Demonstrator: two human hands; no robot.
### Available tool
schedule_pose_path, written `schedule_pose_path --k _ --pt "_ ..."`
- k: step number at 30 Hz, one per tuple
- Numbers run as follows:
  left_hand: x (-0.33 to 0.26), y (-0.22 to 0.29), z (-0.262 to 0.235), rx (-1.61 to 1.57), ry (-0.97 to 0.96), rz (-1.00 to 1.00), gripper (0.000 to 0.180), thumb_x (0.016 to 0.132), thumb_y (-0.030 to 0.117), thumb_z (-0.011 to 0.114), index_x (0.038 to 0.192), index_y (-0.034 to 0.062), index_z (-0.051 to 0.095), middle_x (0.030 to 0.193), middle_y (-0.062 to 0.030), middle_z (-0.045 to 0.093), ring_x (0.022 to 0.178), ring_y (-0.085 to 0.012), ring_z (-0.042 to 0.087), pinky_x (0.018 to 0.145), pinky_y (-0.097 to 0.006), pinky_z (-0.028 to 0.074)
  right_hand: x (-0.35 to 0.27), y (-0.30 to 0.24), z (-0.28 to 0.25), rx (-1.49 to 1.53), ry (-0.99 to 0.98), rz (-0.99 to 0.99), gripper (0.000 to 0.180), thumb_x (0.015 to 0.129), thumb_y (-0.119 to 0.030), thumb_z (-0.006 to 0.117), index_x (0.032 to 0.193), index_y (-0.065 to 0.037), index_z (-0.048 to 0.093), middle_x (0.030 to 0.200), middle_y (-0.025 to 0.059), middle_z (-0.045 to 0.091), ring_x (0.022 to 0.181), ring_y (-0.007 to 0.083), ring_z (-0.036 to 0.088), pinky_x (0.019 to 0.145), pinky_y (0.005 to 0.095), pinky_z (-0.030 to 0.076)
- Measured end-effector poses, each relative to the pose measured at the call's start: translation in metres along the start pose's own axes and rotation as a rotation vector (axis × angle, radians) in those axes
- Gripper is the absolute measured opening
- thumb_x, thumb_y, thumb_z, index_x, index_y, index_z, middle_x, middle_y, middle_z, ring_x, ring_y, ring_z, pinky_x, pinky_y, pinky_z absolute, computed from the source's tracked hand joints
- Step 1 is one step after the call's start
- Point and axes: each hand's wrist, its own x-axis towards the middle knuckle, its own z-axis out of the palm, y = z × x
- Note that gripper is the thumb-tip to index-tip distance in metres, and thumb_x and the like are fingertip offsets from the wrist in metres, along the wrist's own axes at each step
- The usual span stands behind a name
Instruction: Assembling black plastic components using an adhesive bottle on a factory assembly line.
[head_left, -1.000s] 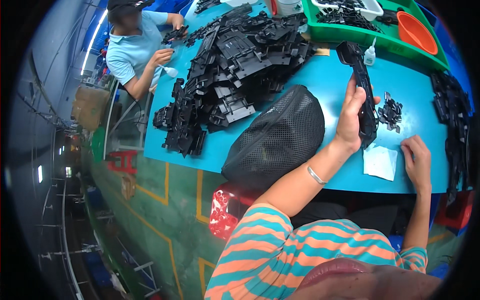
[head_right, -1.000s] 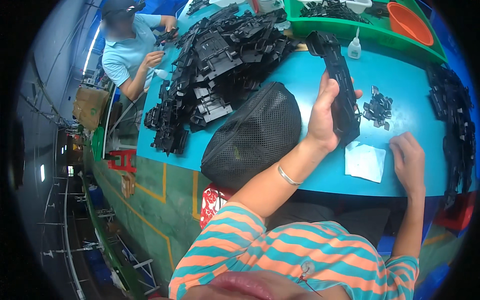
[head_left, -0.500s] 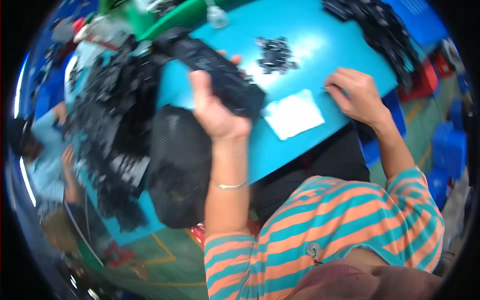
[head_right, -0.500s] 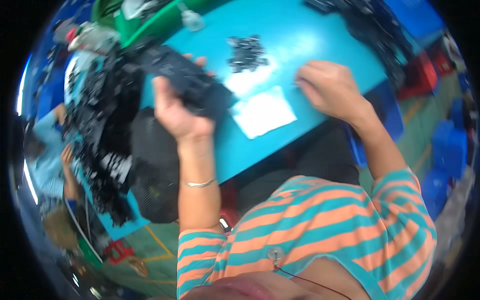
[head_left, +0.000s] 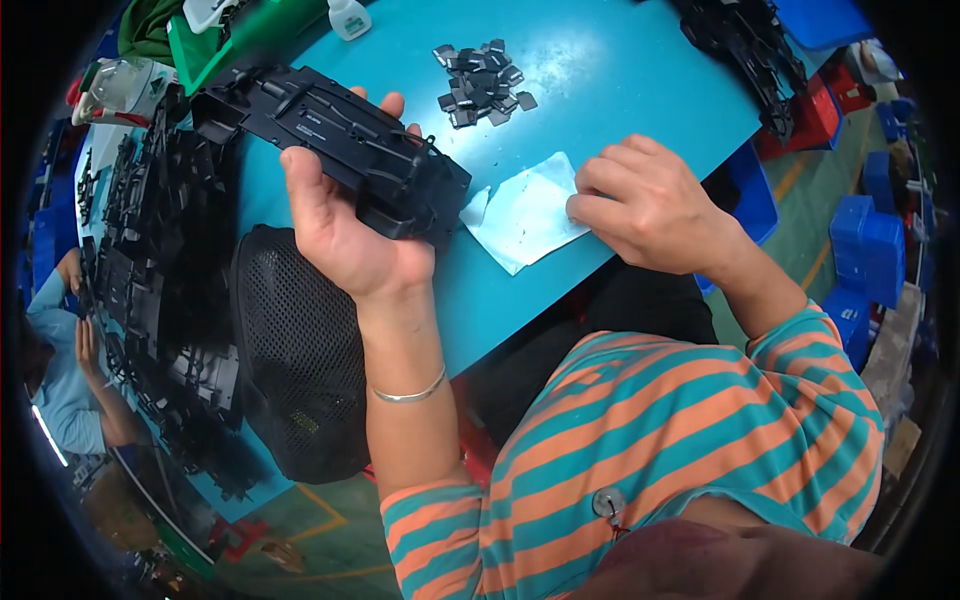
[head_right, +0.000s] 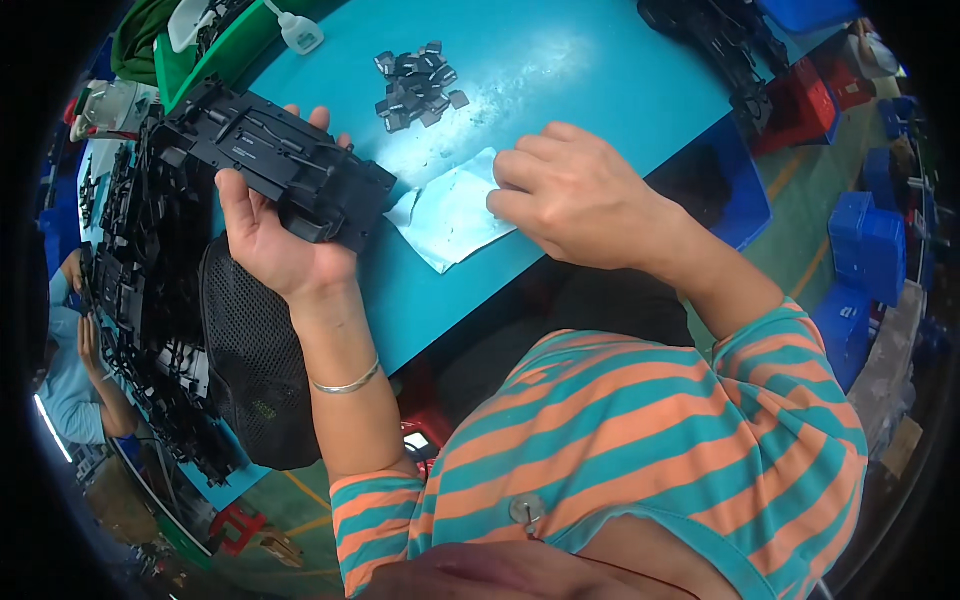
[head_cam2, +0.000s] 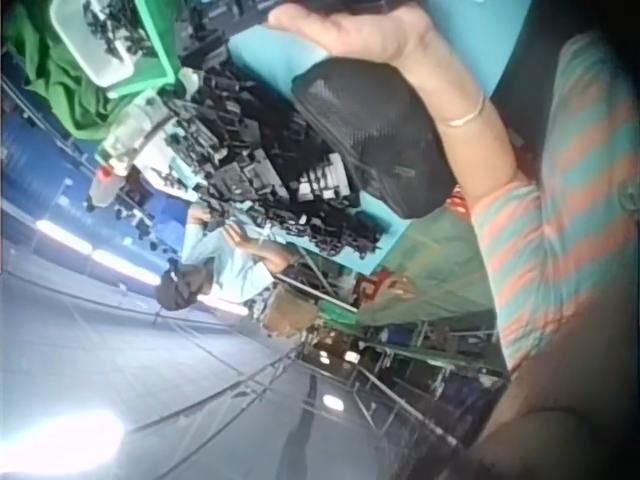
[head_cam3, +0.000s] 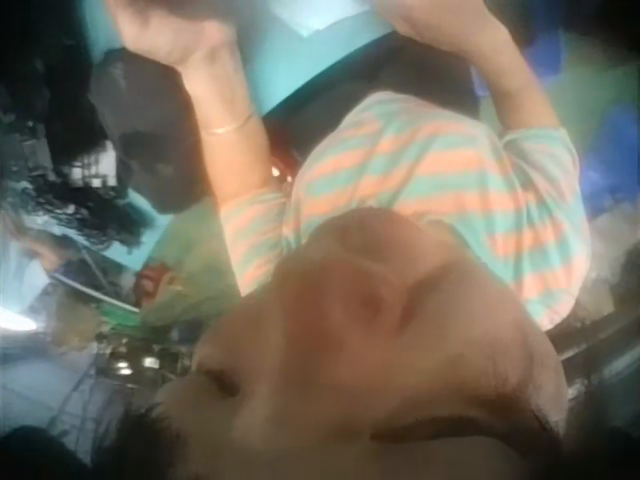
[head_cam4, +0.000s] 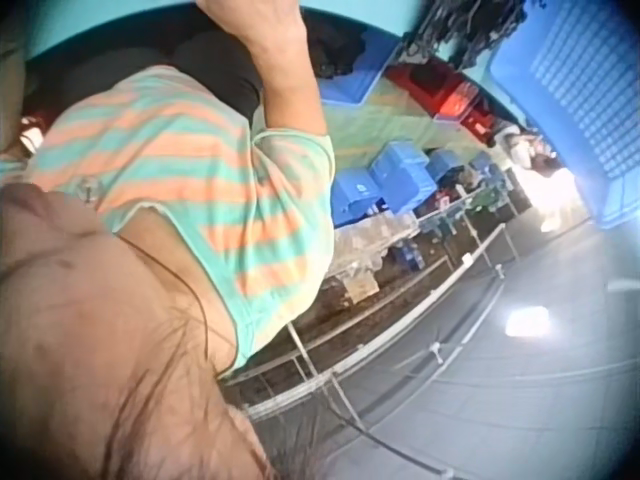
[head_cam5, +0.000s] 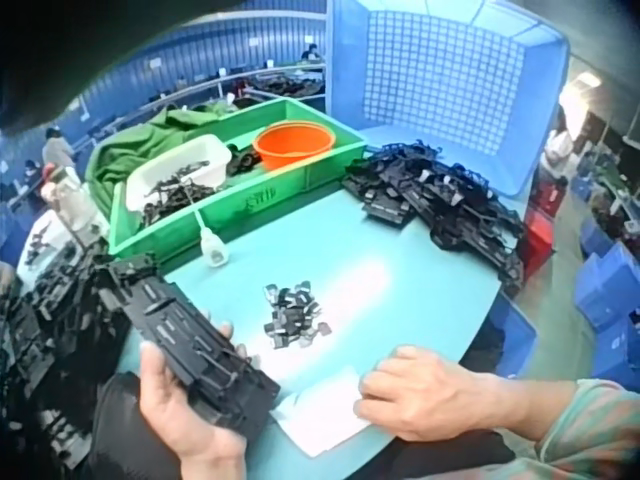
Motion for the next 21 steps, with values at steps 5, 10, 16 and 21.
schedule_pose_path --k 5,10,16,21 --pt "0.0008 -0.0008 0.0016 0.005 0.003 0.005 0.046 0.096 0.040 0.044 0.125 0.0031 0.045 0.116 -0.0153 0.056 0.102 -0.0329 0.061 0.080 -0.042 0.053 -0.0011 -0.0004 0.0009 0.094 0.103 0.043 0.017 0.067 -0.003 0.068 0.082 -0.008 0.063 0.081 0.0051 0.055 0.074 0.0213 0.056 0.065 0.0334 0.042" --pt "0.0012 0.0001 0.0021 0.012 0.004 0.015 0.044 0.096 0.038 0.044 0.123 0.0033 0.045 0.115 -0.0147 0.057 0.101 -0.0324 0.061 0.078 -0.041 0.053 -0.0055 -0.0011 0.0027 0.089 0.100 0.086 0.017 0.067 -0.003 0.069 0.082 -0.009 0.065 0.081 0.0049 0.055 0.072 0.0216 0.055 0.064 0.0331 0.041" --pt "0.0024 -0.0007 0.0010 0.023 -0.002 0.020 0.042 0.096 0.037 0.043 0.122 0.0038 0.046 0.113 -0.0144 0.057 0.099 -0.0317 0.062 0.077 -0.041 0.053 -0.0077 -0.0017 0.0074 0.113 0.124 0.113 0.012 0.069 -0.003 0.070 0.080 -0.009 0.066 0.080 0.0054 0.055 0.071 0.0223 0.055 0.064 0.0336 0.042" --pt "0.0029 -0.0011 0.0038 0.013 -0.005 0.019 0.042 0.096 0.037 0.044 0.122 0.0046 0.046 0.114 -0.0141 0.057 0.100 -0.0316 0.062 0.077 -0.041 0.053 -0.0099 0.0008 0.0049 0.117 0.150 0.133 0.012 0.070 -0.002 0.069 0.080 -0.007 0.067 0.081 0.0068 0.057 0.070 0.0223 0.055 0.062 0.0320 0.043"
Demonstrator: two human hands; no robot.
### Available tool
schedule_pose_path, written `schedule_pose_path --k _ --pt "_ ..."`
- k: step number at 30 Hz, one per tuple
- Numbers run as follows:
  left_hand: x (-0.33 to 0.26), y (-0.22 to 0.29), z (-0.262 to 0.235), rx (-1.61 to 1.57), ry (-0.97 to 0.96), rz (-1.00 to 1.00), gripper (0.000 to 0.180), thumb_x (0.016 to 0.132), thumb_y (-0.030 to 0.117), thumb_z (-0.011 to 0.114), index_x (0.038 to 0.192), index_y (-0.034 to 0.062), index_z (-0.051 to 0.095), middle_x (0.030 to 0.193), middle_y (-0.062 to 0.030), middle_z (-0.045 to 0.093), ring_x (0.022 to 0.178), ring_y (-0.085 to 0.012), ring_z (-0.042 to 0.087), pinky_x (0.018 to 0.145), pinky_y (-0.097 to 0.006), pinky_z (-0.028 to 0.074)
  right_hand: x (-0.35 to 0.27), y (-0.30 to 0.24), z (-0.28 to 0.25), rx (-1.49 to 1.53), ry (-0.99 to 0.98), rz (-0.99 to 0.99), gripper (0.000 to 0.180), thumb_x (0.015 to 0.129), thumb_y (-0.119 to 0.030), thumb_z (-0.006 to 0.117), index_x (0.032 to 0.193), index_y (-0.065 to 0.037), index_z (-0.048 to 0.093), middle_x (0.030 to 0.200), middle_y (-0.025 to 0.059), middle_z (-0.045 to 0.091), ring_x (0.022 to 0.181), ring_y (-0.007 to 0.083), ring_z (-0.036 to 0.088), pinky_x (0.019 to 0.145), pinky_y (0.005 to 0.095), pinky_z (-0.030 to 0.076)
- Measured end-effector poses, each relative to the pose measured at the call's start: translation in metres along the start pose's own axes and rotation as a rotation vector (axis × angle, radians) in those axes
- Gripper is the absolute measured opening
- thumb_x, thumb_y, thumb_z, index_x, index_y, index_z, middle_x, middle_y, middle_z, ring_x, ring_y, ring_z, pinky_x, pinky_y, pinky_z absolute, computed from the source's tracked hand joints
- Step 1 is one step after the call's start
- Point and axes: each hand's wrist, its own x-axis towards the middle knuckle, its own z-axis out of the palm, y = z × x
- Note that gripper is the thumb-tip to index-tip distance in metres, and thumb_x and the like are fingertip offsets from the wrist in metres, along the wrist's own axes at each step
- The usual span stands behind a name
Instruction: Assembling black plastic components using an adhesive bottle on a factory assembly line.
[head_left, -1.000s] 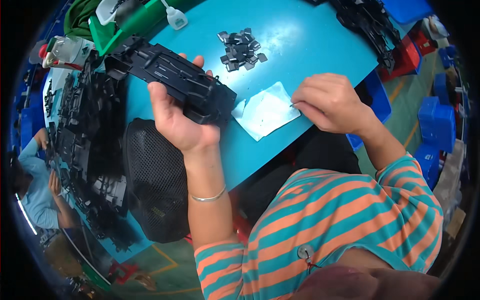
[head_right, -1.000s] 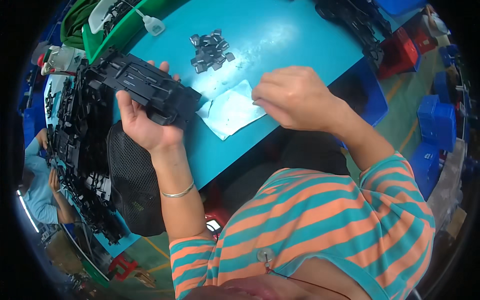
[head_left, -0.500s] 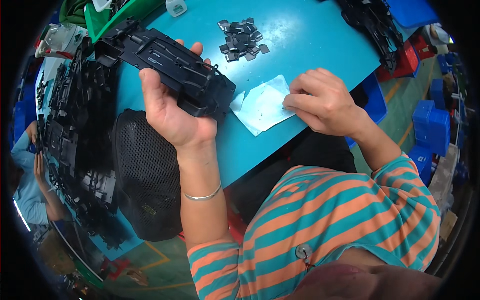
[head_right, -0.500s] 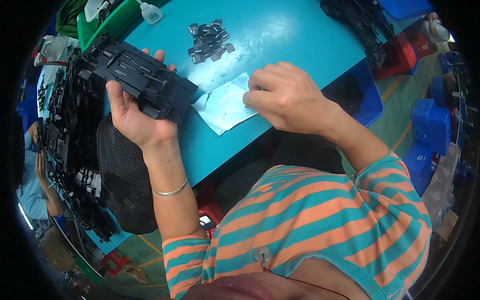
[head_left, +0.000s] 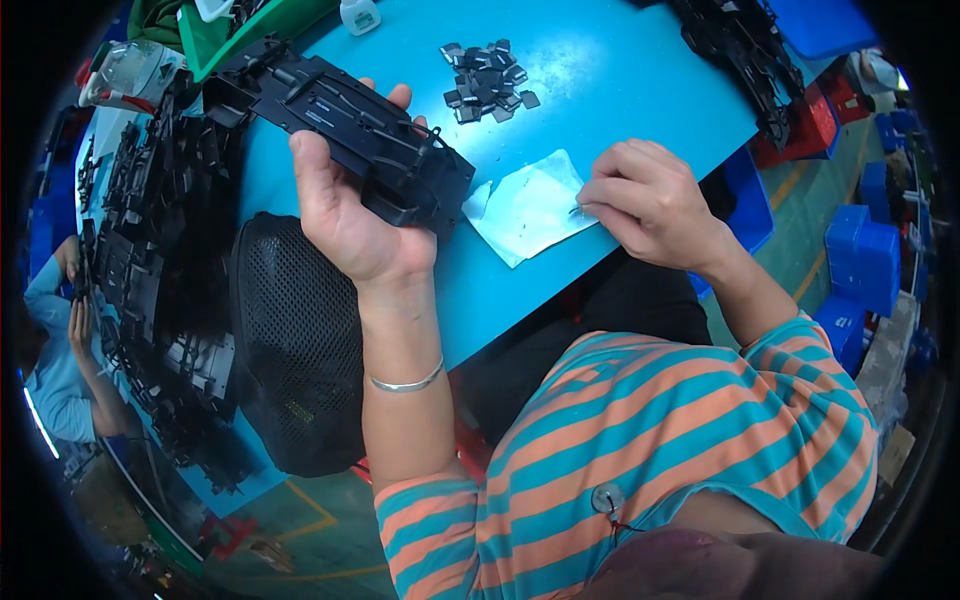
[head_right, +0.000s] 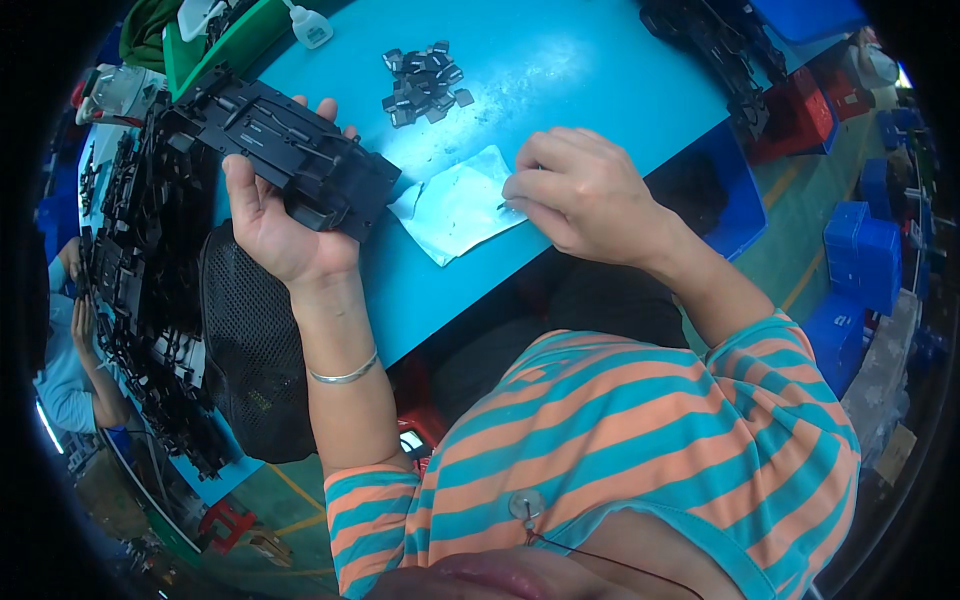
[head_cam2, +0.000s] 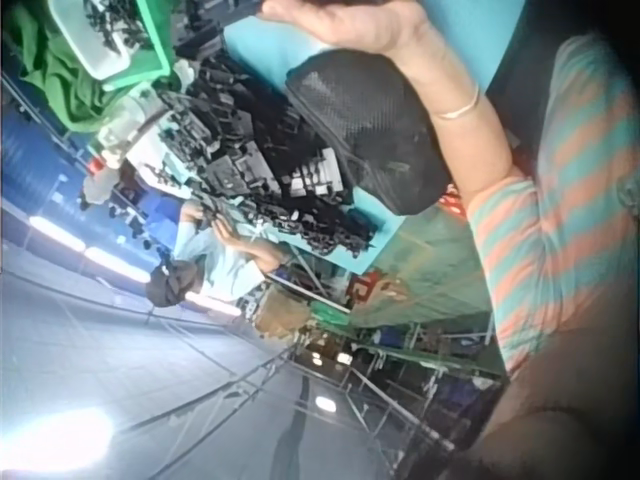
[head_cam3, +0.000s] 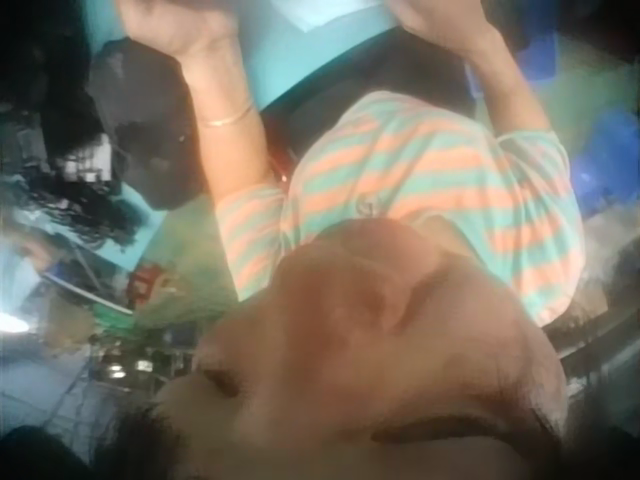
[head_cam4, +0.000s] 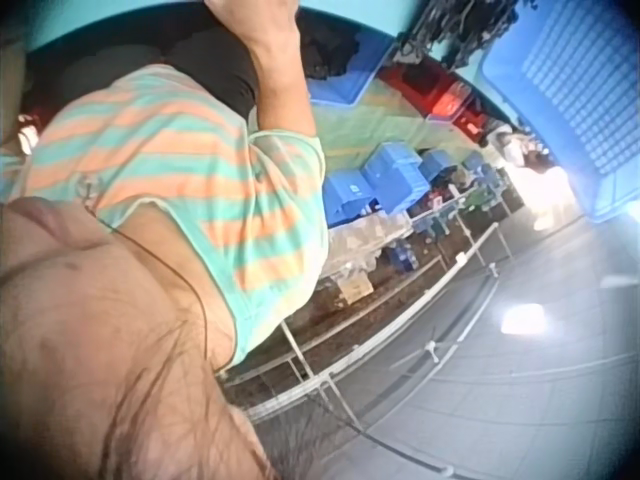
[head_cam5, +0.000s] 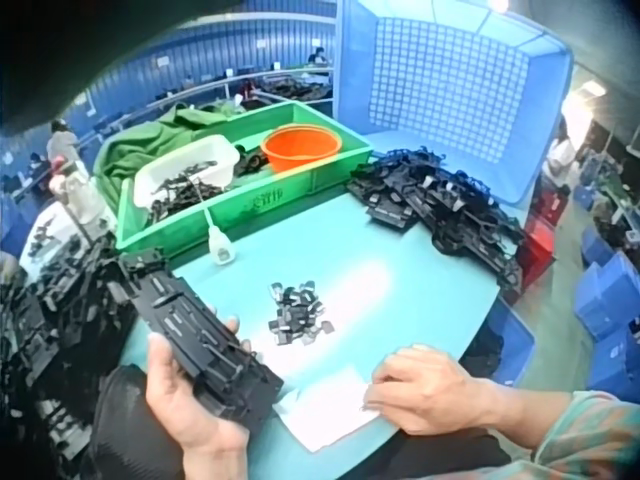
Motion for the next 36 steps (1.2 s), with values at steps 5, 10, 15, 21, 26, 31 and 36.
schedule_pose_path --k 5,10,15,21,26,31,36 --pt "-0.001 0.000 -0.003 -0.025 0.038 -0.027 0.054 0.095 0.044 0.044 0.131 0.0033 0.044 0.123 -0.0196 0.055 0.112 -0.0396 0.055 0.090 -0.055 0.046 0.005 -0.002 -0.008 0.722 0.015 0.496 0.003 0.082 -0.004 0.065 0.081 -0.001 0.066 0.080 0.0036 0.058 0.067 0.0104 0.051 0.059 0.0232 0.040" --pt "-0.002 -0.001 -0.004 -0.043 0.031 -0.050 0.051 0.096 0.042 0.043 0.132 0.0048 0.043 0.123 -0.0172 0.054 0.110 -0.0366 0.056 0.087 -0.050 0.048 0.008 0.009 -0.006 1.272 0.046 0.833 0.011 0.086 -0.011 0.063 0.085 -0.001 0.065 0.078 0.0031 0.058 0.065 0.0061 0.047 0.057 0.0210 0.038" --pt "-0.005 0.001 -0.004 -0.035 0.058 -0.039 0.055 0.096 0.043 0.043 0.133 0.0030 0.041 0.125 -0.0198 0.053 0.114 -0.0400 0.054 0.091 -0.055 0.046 0.009 0.012 -0.002 1.715 0.106 0.997 0.010 0.086 -0.011 0.062 0.087 -0.001 0.062 0.076 0.0036 0.057 0.063 0.0065 0.047 0.054 0.0201 0.037" --pt "-0.002 0.000 -0.002 -0.004 0.057 -0.037 0.055 0.096 0.043 0.043 0.133 0.0022 0.042 0.125 -0.0203 0.053 0.113 -0.0402 0.054 0.091 -0.056 0.046 0.005 0.017 -0.002 1.564 0.112 0.916 0.011 0.086 -0.014 0.065 0.087 -0.003 0.065 0.079 0.0016 0.060 0.066 0.0064 0.050 0.057 0.0217 0.039" --pt "0.001 0.002 0.000 0.014 0.049 0.003 0.055 0.095 0.042 0.042 0.129 -0.0010 0.044 0.123 -0.0222 0.054 0.113 -0.0413 0.054 0.092 -0.057 0.045 0.004 0.000 -0.005 0.342 0.136 0.266 0.005 0.078 -0.006 0.068 0.079 -0.002 0.065 0.081 0.0065 0.057 0.069 0.0158 0.053 0.061 0.0271 0.042" --pt "-0.002 0.000 0.000 -0.030 0.033 -0.032 0.049 0.096 0.042 0.043 0.124 0.0028 0.048 0.114 -0.0155 0.058 0.102 -0.0341 0.061 0.083 -0.046 0.051 -0.003 -0.004 0.004 0.064 0.016 0.060 0.008 0.071 -0.002 0.069 0.078 -0.005 0.066 0.080 0.0067 0.057 0.071 0.0211 0.055 0.064 0.0325 0.040" --pt "-0.005 0.001 0.000 0.003 0.036 -0.009 0.048 0.096 0.042 0.043 0.124 0.0026 0.047 0.114 -0.0156 0.058 0.100 -0.0339 0.062 0.081 -0.045 0.052 -0.004 -0.004 0.007 0.038 0.040 0.035 0.009 0.071 -0.003 0.070 0.078 -0.006 0.066 0.080 0.0061 0.056 0.072 0.0204 0.055 0.064 0.0330 0.039"
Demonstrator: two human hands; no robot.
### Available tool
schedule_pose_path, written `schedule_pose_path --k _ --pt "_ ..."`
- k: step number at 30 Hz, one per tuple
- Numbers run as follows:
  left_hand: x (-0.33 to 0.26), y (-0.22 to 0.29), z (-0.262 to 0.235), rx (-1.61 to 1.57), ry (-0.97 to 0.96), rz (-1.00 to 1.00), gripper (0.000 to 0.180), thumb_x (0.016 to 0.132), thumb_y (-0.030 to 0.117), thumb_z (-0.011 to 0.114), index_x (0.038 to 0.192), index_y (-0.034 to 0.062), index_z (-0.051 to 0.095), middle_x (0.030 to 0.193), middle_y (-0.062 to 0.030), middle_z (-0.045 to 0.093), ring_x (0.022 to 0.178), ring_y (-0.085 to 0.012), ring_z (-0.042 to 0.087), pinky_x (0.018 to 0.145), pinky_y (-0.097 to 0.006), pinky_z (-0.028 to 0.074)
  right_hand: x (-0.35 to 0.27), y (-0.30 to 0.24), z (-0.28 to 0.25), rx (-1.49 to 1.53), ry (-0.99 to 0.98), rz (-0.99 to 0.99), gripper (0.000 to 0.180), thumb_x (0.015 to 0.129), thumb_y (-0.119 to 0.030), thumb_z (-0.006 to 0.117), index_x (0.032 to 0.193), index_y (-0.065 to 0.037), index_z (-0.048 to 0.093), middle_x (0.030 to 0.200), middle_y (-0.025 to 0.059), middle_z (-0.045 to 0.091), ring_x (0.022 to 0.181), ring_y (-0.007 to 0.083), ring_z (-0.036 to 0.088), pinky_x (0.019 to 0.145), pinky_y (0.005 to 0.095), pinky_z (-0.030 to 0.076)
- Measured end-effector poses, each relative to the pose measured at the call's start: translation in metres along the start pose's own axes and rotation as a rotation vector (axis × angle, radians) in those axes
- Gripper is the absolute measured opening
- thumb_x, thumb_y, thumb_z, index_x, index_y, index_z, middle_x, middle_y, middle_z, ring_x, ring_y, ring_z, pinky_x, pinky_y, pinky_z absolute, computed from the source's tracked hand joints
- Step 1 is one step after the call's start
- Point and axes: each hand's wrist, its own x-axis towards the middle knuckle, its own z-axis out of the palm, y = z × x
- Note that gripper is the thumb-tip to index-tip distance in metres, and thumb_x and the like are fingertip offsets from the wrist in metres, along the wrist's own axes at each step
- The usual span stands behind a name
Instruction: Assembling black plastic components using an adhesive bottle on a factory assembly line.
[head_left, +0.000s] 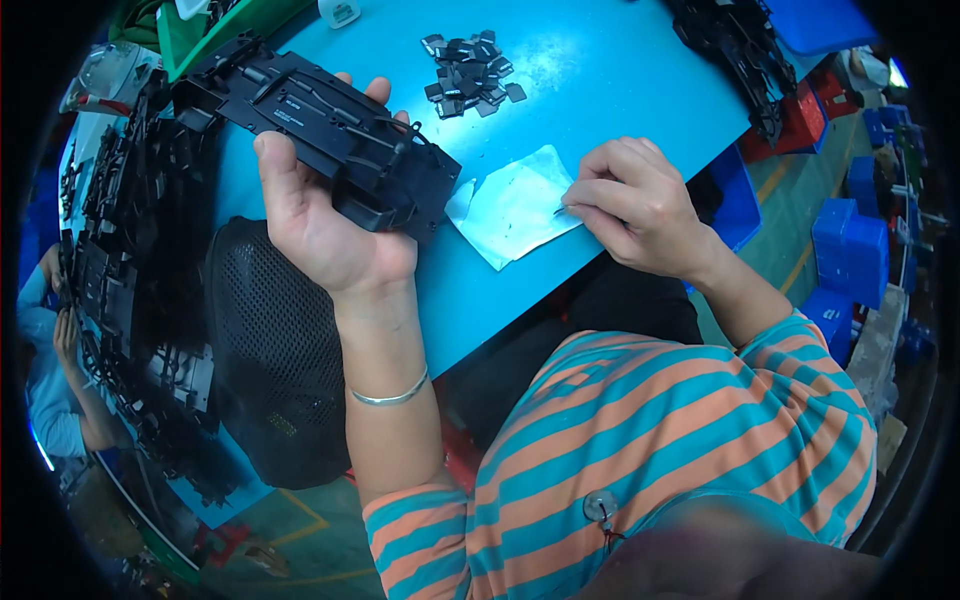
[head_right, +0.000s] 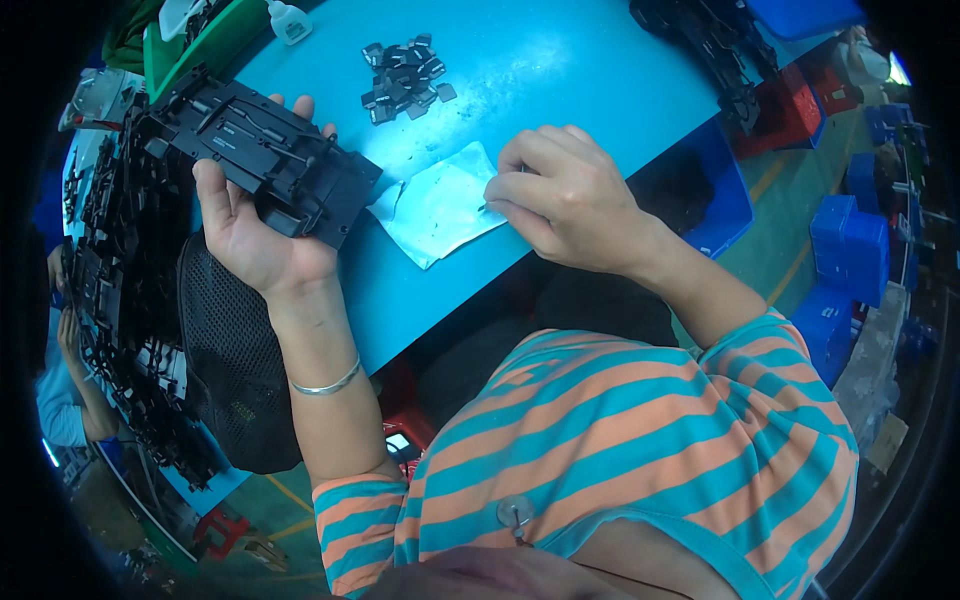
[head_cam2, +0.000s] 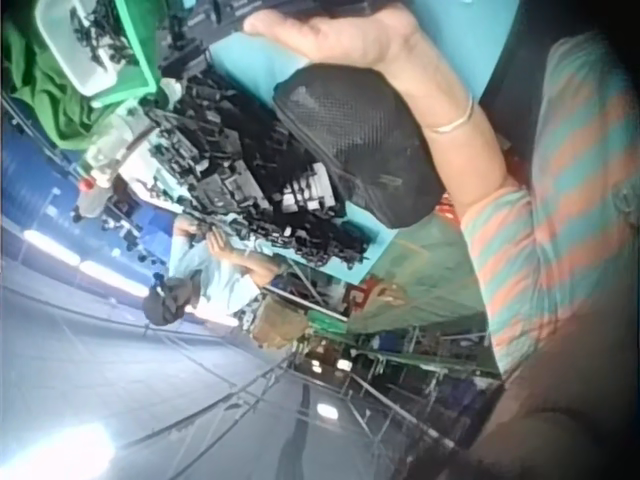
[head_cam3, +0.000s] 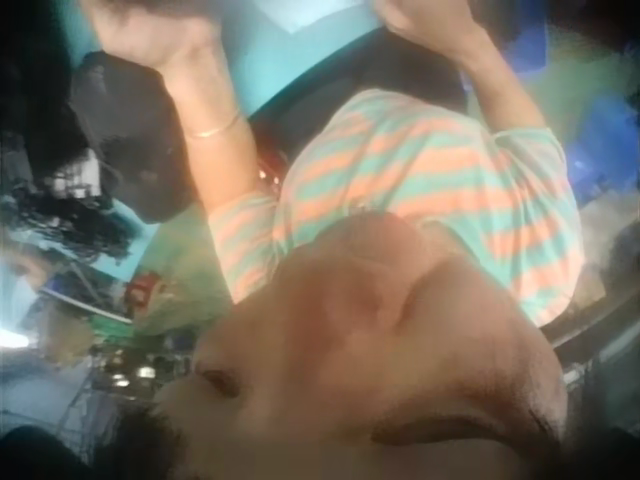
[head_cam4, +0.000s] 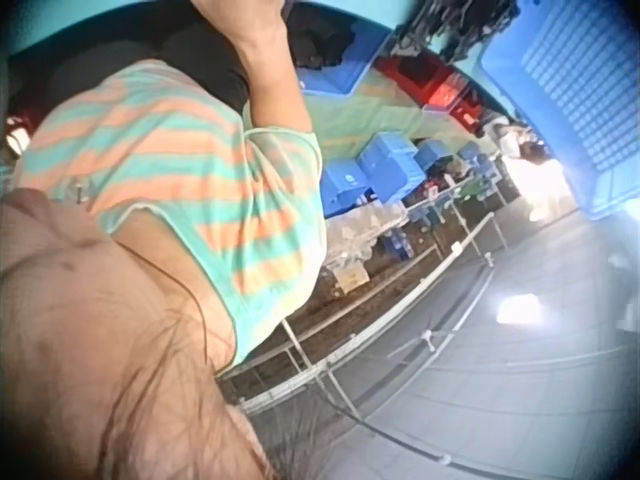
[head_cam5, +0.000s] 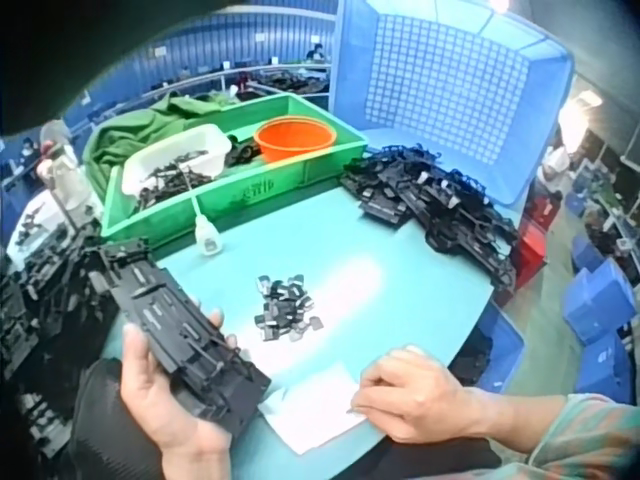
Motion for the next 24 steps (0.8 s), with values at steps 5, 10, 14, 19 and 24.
schedule_pose_path --k 5,10,14,19,24 --pt "0.002 -0.001 -0.003 -0.013 -0.016 -0.005 0.047 0.096 0.041 0.043 0.123 0.0027 0.046 0.114 -0.0155 0.058 0.100 -0.0336 0.062 0.080 -0.044 0.052 0.000 -0.001 0.002 -0.029 -0.022 -0.014 0.010 0.070 -0.003 0.070 0.079 -0.006 0.066 0.080 0.0062 0.056 0.072 0.0204 0.054 0.064 0.0331 0.039" --pt "0.005 0.001 0.000 -0.017 -0.036 0.004 0.047 0.096 0.041 0.043 0.124 0.0028 0.046 0.115 -0.0153 0.058 0.100 -0.0333 0.062 0.080 -0.044 0.052 0.004 -0.004 -0.004 -0.012 -0.021 0.021 0.007 0.072 -0.004 0.070 0.078 -0.005 0.065 0.080 0.0069 0.056 0.073 0.0201 0.055 0.066 0.0315 0.039" --pt "0.002 0.003 -0.001 -0.062 -0.052 -0.064 0.050 0.096 0.043 0.042 0.130 0.0058 0.044 0.120 -0.0136 0.056 0.106 -0.0325 0.059 0.084 -0.046 0.049 0.011 -0.004 -0.010 0.395 0.061 0.285 0.004 0.078 -0.006 0.067 0.079 -0.004 0.064 0.082 0.0041 0.058 0.074 0.0156 0.055 0.068 0.0271 0.040" --pt "0.000 -0.002 -0.007 -0.044 -0.034 -0.081 0.049 0.098 0.043 0.037 0.132 0.0079 0.043 0.124 -0.0125 0.054 0.108 -0.0305 0.058 0.086 -0.046 0.048 0.030 0.003 -0.006 1.431 0.068 0.776 0.008 0.086 -0.012 0.062 0.086 -0.005 0.064 0.084 0.0008 0.060 0.075 0.0093 0.052 0.068 0.0228 0.041" --pt "0.001 -0.005 -0.006 -0.048 -0.037 -0.069 0.049 0.098 0.043 0.038 0.130 0.0065 0.043 0.122 -0.0148 0.055 0.109 -0.0340 0.057 0.086 -0.050 0.048 0.032 0.002 -0.001 1.776 0.075 0.972 0.010 0.087 -0.013 0.060 0.090 -0.003 0.061 0.086 0.0043 0.061 0.075 0.0100 0.051 0.068 0.0244 0.040"
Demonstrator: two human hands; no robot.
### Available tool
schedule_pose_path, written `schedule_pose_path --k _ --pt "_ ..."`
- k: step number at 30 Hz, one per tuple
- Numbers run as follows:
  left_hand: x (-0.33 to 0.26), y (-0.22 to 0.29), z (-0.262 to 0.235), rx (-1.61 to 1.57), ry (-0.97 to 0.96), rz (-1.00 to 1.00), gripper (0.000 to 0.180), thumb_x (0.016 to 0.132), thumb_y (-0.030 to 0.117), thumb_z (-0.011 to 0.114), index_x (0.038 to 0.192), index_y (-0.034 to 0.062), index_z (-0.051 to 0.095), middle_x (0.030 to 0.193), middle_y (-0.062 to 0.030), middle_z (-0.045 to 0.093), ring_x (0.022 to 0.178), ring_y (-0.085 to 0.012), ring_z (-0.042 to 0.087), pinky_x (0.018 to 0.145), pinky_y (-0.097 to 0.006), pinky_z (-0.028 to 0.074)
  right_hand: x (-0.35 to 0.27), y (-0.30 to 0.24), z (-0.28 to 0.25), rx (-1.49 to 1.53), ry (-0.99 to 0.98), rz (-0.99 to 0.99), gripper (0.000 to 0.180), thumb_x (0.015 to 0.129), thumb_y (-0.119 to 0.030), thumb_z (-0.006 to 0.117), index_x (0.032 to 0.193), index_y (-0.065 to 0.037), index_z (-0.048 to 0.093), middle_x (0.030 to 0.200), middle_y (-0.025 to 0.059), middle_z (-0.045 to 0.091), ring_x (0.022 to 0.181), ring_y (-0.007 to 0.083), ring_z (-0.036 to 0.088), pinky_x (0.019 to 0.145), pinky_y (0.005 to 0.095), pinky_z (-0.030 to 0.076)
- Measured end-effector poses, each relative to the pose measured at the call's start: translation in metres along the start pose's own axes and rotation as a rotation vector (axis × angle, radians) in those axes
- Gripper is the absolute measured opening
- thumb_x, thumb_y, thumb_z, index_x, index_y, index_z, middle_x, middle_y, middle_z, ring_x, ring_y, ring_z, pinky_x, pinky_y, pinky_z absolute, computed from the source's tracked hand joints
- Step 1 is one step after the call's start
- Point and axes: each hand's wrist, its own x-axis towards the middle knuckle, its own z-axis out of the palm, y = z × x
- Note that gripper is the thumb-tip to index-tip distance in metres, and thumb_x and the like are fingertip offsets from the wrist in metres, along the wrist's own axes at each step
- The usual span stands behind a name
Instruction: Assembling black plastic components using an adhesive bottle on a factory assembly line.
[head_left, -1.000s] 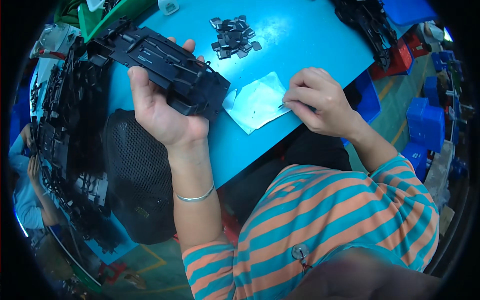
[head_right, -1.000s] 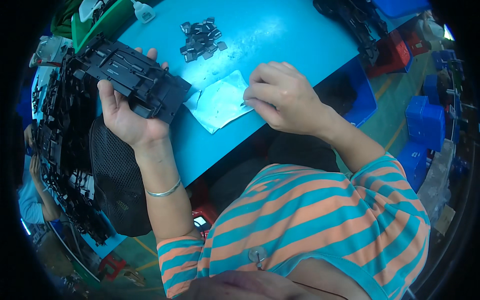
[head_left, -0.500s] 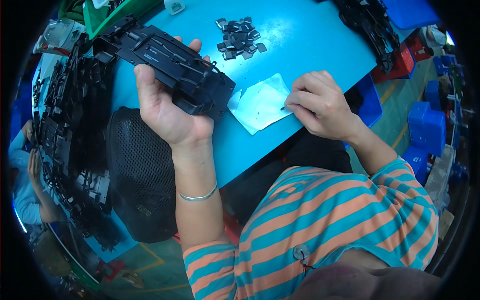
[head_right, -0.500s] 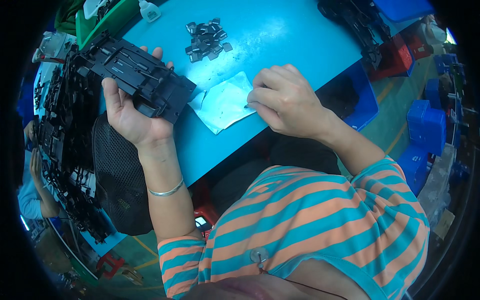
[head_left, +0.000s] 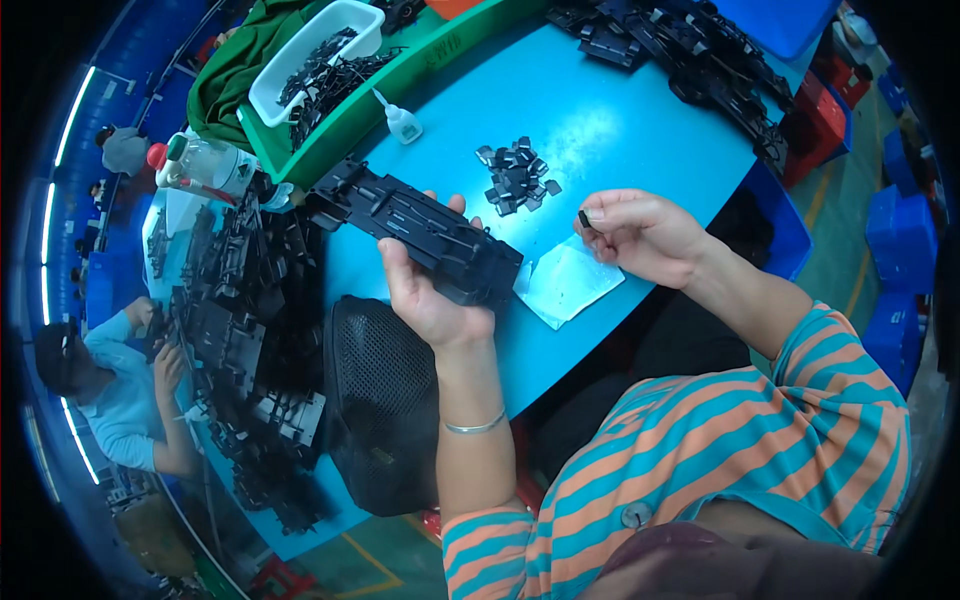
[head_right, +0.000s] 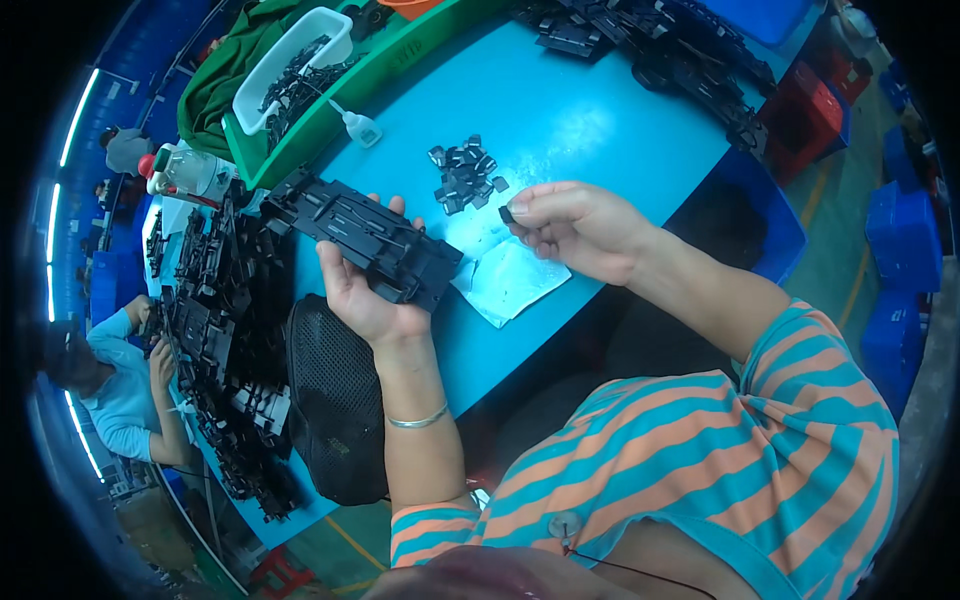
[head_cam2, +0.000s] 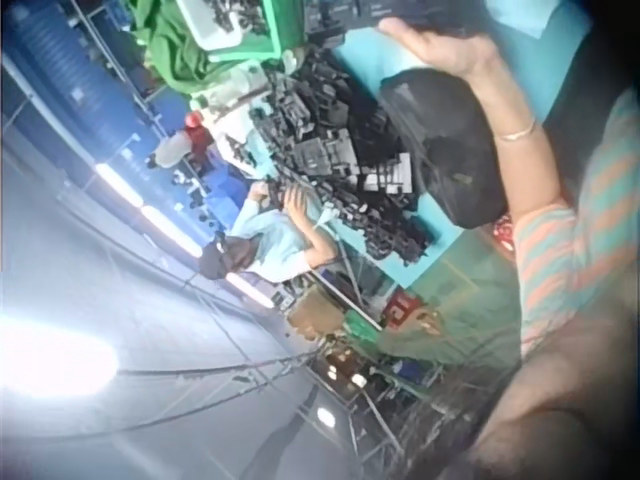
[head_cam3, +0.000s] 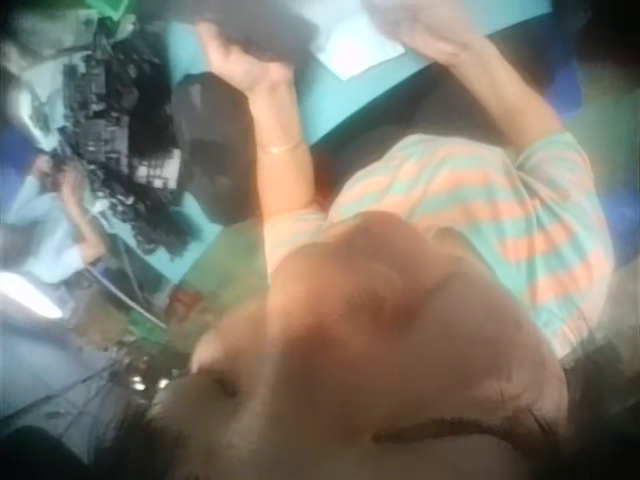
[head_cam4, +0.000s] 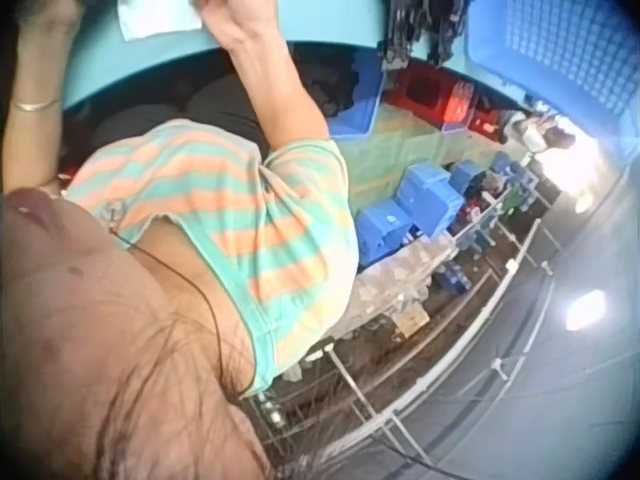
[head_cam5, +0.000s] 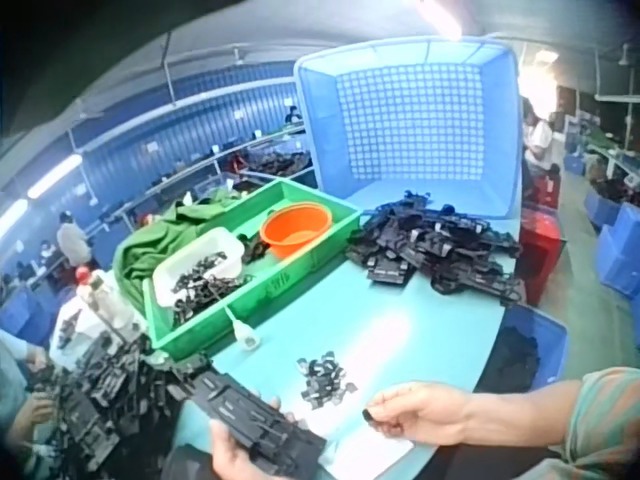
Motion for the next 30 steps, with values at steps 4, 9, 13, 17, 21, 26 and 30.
schedule_pose_path --k 4,9,13,17,21,26,30 --pt "0.001 0.000 0.000 0.013 0.006 0.014 0.050 0.097 0.044 0.039 0.130 0.0063 0.043 0.120 -0.0170 0.056 0.110 -0.0375 0.056 0.087 -0.053 0.048 0.001 -0.001 0.000 0.056 -0.011 0.032 0.009 0.086 -0.012 0.060 0.090 -0.004 0.060 0.087 0.0050 0.060 0.074 0.0104 0.050 0.067 0.0251 0.040" --pt "0.001 0.002 0.000 0.001 0.000 -0.002 0.049 0.097 0.043 0.039 0.130 0.0067 0.043 0.121 -0.0153 0.055 0.108 -0.0340 0.057 0.086 -0.050 0.048 0.001 -0.005 -0.001 0.091 -0.019 0.043 0.009 0.086 -0.012 0.060 0.089 -0.004 0.059 0.087 0.0049 0.058 0.074 0.0106 0.047 0.066 0.0257 0.040" --pt "0.003 0.003 -0.003 0.006 0.013 0.018 0.052 0.096 0.044 0.041 0.130 0.0052 0.044 0.121 -0.0172 0.056 0.109 -0.0374 0.056 0.087 -0.054 0.048 0.003 -0.004 -0.003 0.052 -0.029 0.043 0.010 0.086 -0.013 0.061 0.090 -0.004 0.059 0.087 0.0043 0.057 0.075 0.0105 0.047 0.065 0.0252 0.039" --pt "0.001 0.004 0.000 -0.140 -0.102 -0.038 0.058 0.093 0.047 0.045 0.133 0.0049 0.041 0.125 -0.0179 0.053 0.113 -0.0386 0.054 0.090 -0.058 0.045 -0.007 -0.012 0.001 -0.270 -0.061 -0.061 0.013 0.088 -0.016 0.062 0.091 -0.004 0.059 0.081 0.0042 0.061 0.067 0.0080 0.055 0.057 0.0204 0.044" --pt "-0.002 0.004 0.000 -0.260 -0.199 -0.089 0.068 0.090 0.052 0.048 0.137 0.0049 0.038 0.130 -0.0180 0.050 0.116 -0.0386 0.051 0.099 -0.060 0.038 -0.009 -0.007 0.012 -0.642 -0.099 -0.371 0.009 0.088 -0.009 0.062 0.091 -0.001 0.061 0.076 0.0060 0.065 0.063 0.0068 0.062 0.054 0.0177 0.049" --pt "-0.003 0.003 0.001 -0.286 -0.255 -0.103 0.071 0.088 0.054 0.050 0.139 0.0052 0.037 0.133 -0.0185 0.048 0.118 -0.0386 0.050 0.102 -0.059 0.035 -0.003 -0.011 0.037 -1.111 -0.072 -0.860 0.004 0.080 0.003 0.064 0.084 0.002 0.065 0.073 0.0072 0.066 0.066 0.0114 0.065 0.057 0.0229 0.051" --pt "-0.006 0.005 0.001 -0.334 -0.290 -0.123 0.072 0.087 0.054 0.051 0.138 0.0052 0.038 0.135 -0.0191 0.047 0.119 -0.0388 0.049 0.103 -0.060 0.035 0.010 -0.005 0.038 -1.354 -0.090 -1.257 0.014 0.069 0.008 0.067 0.081 0.000 0.066 0.076 0.0122 0.067 0.066 0.0228 0.067 0.057 0.0276 0.052"
